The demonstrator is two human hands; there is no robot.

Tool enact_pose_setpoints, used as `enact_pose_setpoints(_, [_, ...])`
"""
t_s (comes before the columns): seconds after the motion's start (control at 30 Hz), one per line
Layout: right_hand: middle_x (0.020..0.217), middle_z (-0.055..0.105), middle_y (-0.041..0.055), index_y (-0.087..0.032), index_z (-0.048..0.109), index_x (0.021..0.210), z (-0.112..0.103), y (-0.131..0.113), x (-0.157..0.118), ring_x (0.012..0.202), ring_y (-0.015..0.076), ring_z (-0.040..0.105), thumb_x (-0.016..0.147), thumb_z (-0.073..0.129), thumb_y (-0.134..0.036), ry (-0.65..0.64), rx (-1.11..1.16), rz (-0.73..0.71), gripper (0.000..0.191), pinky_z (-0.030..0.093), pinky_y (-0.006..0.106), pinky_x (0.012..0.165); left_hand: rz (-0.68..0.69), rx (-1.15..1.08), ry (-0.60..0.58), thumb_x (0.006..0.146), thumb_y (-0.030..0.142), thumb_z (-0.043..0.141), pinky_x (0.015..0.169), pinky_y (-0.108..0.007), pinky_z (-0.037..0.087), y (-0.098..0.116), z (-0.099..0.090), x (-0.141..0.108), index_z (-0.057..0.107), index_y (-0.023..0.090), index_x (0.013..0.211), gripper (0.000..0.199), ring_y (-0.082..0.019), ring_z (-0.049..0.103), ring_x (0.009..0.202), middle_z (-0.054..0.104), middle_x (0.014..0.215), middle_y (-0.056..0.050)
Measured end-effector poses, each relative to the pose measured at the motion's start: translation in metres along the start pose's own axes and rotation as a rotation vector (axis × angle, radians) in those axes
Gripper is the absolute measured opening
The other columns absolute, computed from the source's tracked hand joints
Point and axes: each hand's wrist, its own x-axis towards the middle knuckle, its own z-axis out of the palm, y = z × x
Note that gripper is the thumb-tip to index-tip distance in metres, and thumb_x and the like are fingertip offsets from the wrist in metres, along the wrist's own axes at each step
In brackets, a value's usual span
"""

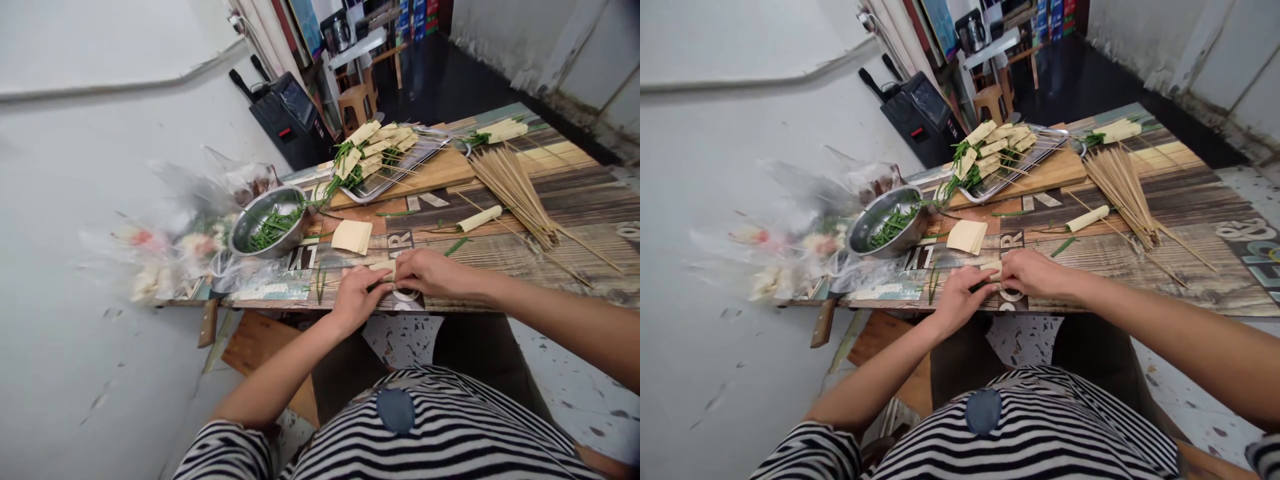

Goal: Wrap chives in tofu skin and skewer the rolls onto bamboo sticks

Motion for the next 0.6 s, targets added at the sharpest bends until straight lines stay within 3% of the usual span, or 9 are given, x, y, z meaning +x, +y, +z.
enact_pose_setpoints(0.13, [0.07,0.065,0.0049,-0.014,0.074,0.074,-0.007,0.0,0.006,0.065,0.0119,0.053,0.081,0.057,-0.02,-0.067,0.063,0.074,0.019,0.034,0.022,0.06,0.308,0.26,0.069,0.094,0.028,0.052,0.074,-0.032,0.034,-0.006,0.001,-0.011,0.07,0.024,0.099,0.019,-0.015,0.059,0.081,0.072,0.087,-0.002])
enact_pose_setpoints(0.2, [0.071,0.066,0.0049,-0.015,0.074,0.075,-0.008,0.001,0.008,0.064,0.0116,0.053,0.08,0.058,-0.02,-0.093,0.07,0.105,0.019,0.034,0.022,0.06,0.371,0.33,0.072,0.094,0.028,0.051,0.072,-0.032,0.033,-0.007,0.002,-0.013,0.068,0.023,0.1,0.019,-0.015,0.057,0.081,0.071,0.09,-0.002])
enact_pose_setpoints(0.37, [0.072,0.068,0.0047,-0.014,0.076,0.081,-0.01,0.004,0.013,0.063,0.0113,0.054,0.078,0.059,-0.019,-0.15,0.086,0.142,0.018,0.035,0.022,0.059,0.318,0.356,0.093,0.095,0.032,0.048,0.072,-0.031,0.033,-0.005,0.005,-0.012,0.068,0.022,0.095,0.022,-0.015,0.056,0.085,0.068,0.099,-0.005])
enact_pose_setpoints(0.5, [0.074,0.069,0.0039,-0.015,0.076,0.085,-0.012,0.006,0.013,0.063,0.0116,0.055,0.078,0.062,-0.021,-0.167,0.103,0.177,0.016,0.035,0.022,0.059,0.289,0.351,0.087,0.095,0.028,0.051,0.078,-0.035,0.028,0.001,0.003,-0.01,0.069,0.024,0.093,0.018,-0.015,0.055,0.088,0.07,0.087,-0.001])
enact_pose_setpoints(0.6, [0.077,0.069,0.0046,-0.015,0.073,0.094,-0.01,0.003,0.007,0.067,0.0128,0.056,0.082,0.062,-0.024,-0.11,0.031,0.151,0.019,0.036,0.023,0.062,0.26,0.34,0.062,0.095,0.029,0.051,0.078,-0.037,0.025,0.005,-0.001,-0.008,0.07,0.025,0.09,0.02,-0.016,0.054,0.089,0.07,0.083,-0.001])
